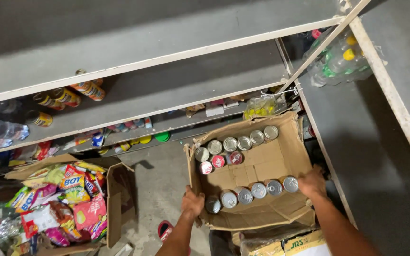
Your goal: Stocking and organizing various canned goods and snack bags from a cardboard box onto store shelves.
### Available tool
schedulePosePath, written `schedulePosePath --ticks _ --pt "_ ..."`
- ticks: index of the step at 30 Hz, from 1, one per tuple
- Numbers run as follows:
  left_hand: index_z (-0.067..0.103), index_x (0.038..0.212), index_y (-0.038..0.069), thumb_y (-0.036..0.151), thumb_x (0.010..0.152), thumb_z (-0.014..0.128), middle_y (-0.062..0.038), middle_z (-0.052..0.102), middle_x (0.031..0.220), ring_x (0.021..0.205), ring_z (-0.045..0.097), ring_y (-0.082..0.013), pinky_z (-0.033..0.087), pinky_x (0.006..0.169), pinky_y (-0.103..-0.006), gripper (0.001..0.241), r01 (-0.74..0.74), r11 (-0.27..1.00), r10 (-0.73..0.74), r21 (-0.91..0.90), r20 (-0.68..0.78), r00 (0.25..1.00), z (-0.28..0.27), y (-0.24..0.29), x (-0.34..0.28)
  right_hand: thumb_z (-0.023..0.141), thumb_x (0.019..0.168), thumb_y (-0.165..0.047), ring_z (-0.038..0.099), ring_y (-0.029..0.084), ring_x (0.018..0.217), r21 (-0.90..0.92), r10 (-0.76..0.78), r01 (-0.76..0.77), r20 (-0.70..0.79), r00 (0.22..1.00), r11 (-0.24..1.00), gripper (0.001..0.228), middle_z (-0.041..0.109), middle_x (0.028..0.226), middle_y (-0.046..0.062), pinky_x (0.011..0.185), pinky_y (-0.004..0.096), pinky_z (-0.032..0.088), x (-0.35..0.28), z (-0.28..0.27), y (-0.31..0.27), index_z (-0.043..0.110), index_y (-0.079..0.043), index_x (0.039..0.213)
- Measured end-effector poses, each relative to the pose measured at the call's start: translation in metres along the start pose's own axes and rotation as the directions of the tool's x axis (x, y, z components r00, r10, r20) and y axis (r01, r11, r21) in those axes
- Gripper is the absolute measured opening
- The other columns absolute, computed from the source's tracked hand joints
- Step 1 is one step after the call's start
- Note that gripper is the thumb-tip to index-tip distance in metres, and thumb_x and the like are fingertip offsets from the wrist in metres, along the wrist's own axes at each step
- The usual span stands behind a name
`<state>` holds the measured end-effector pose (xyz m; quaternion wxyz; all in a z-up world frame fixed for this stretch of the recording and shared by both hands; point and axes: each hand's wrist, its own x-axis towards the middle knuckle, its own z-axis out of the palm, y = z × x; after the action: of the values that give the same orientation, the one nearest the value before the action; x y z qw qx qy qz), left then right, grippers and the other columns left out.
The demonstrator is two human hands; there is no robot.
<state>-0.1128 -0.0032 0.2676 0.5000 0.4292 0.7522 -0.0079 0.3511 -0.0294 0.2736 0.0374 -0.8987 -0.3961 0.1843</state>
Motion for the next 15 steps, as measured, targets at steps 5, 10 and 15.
schedulePosePath --ticks 5,10,15 --pt "0.048 0.140 0.018 0.036 0.089 0.068 -0.018 0.068 0.130 0.123 0.063 -0.0416 0.050 0.105 -0.0494 0.058 0.060 0.998 -0.062 -0.020 -0.109 0.992 0.018 -0.008 0.021 0.061 0.096 -0.038 0.058 0.048 0.128 -0.080 0.248 -0.237 0.192 0.949 0.968 0.069 0.059 0.141 0.029 0.108 0.053 0.046 -0.008 -0.034 -0.026 0.038 -0.015 0.157" --pt "0.052 0.142 0.025 0.043 0.093 0.065 -0.018 0.071 0.121 0.115 0.066 -0.0427 0.052 0.101 -0.0516 0.054 0.084 0.996 -0.081 0.005 -0.219 0.972 0.033 -0.008 0.030 0.057 0.098 -0.046 0.059 0.046 0.128 -0.116 0.304 -0.283 0.257 0.917 0.952 0.060 0.061 0.141 0.025 0.107 0.054 0.048 -0.008 -0.048 -0.048 0.046 -0.022 0.151" --pt "0.061 0.138 0.029 0.041 0.097 0.062 -0.021 0.071 0.118 0.112 0.066 -0.0450 0.054 0.096 -0.0512 0.043 0.144 0.990 -0.135 0.011 -0.277 0.951 0.025 -0.014 0.025 0.043 0.104 -0.048 0.059 0.044 0.129 -0.157 0.393 -0.366 0.213 0.894 0.917 0.049 0.060 0.144 0.021 0.106 0.057 0.048 0.015 -0.014 -0.027 0.056 -0.025 0.146"
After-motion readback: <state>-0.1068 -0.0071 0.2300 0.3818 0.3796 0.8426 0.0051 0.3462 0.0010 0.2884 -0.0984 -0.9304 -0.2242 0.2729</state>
